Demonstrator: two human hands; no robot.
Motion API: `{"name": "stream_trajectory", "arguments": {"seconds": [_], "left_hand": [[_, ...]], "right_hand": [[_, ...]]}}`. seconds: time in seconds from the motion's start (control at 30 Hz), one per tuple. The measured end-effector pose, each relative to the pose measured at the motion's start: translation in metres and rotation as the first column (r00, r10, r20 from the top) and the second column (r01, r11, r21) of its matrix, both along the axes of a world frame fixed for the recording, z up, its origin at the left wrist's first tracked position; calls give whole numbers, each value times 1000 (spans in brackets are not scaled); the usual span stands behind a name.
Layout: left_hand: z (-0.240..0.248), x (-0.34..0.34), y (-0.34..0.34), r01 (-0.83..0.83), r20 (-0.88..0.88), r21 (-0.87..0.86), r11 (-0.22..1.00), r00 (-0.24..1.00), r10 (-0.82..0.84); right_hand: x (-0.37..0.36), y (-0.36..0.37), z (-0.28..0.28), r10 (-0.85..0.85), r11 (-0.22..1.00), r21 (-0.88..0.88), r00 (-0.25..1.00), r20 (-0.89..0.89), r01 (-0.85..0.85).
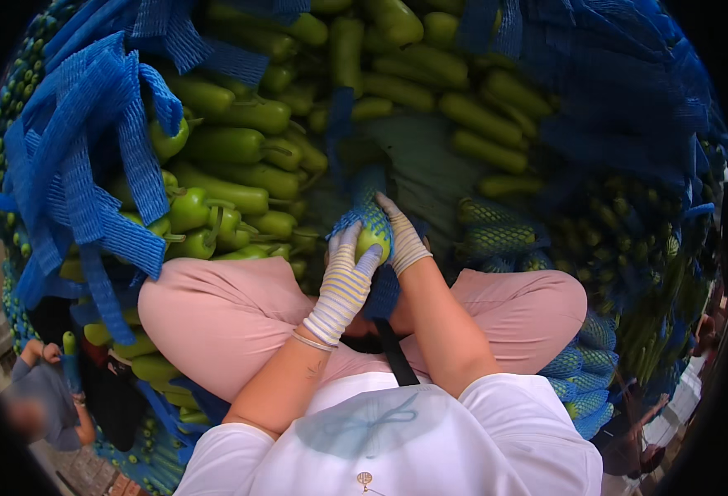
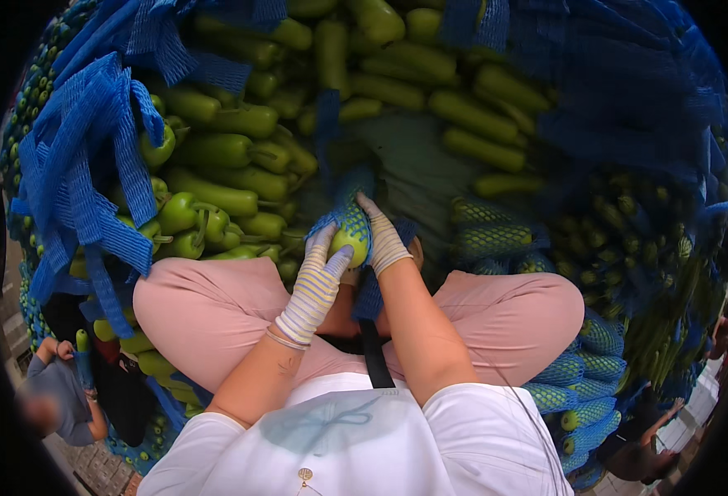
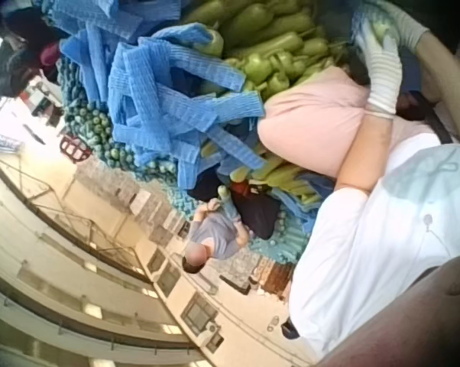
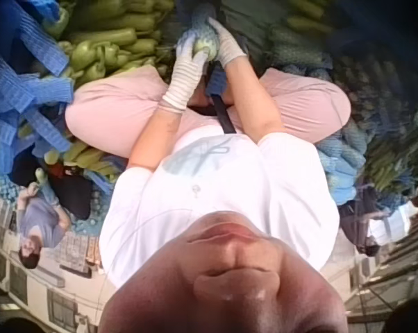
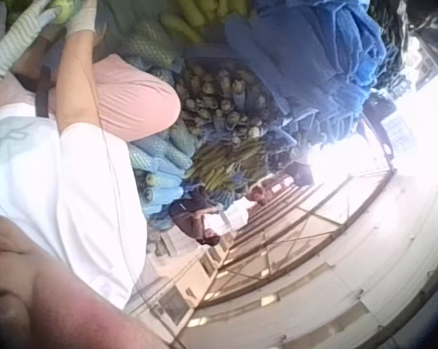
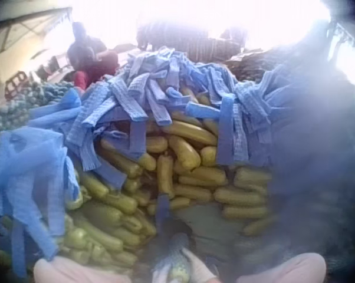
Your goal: The recorder packages green squash or zucchini into blue protective mesh sleeves while sitting on a large pile of produce.
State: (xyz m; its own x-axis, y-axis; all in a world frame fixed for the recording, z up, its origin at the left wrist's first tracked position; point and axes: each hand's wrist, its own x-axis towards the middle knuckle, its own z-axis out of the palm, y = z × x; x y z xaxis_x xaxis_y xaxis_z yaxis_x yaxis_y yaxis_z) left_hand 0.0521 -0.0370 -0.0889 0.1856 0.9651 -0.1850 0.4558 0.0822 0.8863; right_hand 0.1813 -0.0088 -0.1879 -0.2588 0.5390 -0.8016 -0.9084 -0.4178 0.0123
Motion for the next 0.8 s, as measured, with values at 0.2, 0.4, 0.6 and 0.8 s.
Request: {"name": "stream_trajectory", "arguments": {"seconds": [0.2, 0.4, 0.6, 0.8], "left_hand": [[61, -34, 30, 35, 717, -492, 870, 583, 382], [53, -47, 45, 3, 771, -487, 873, 472, 428], [48, -31, 34, 71, 767, -442, 894, 547, 336], [49, -33, 29, 1, 726, -424, 906, 599, 339]], "right_hand": [[37, -36, 151, -82, 951, 301, 995, 51, 63], [137, -150, 293, -349, 607, 690, 648, 677, -394], [163, -319, 389, -72, 910, -53, -283, 956, -411], [156, -403, 342, 309, 487, -795, -780, 543, -361]]}}
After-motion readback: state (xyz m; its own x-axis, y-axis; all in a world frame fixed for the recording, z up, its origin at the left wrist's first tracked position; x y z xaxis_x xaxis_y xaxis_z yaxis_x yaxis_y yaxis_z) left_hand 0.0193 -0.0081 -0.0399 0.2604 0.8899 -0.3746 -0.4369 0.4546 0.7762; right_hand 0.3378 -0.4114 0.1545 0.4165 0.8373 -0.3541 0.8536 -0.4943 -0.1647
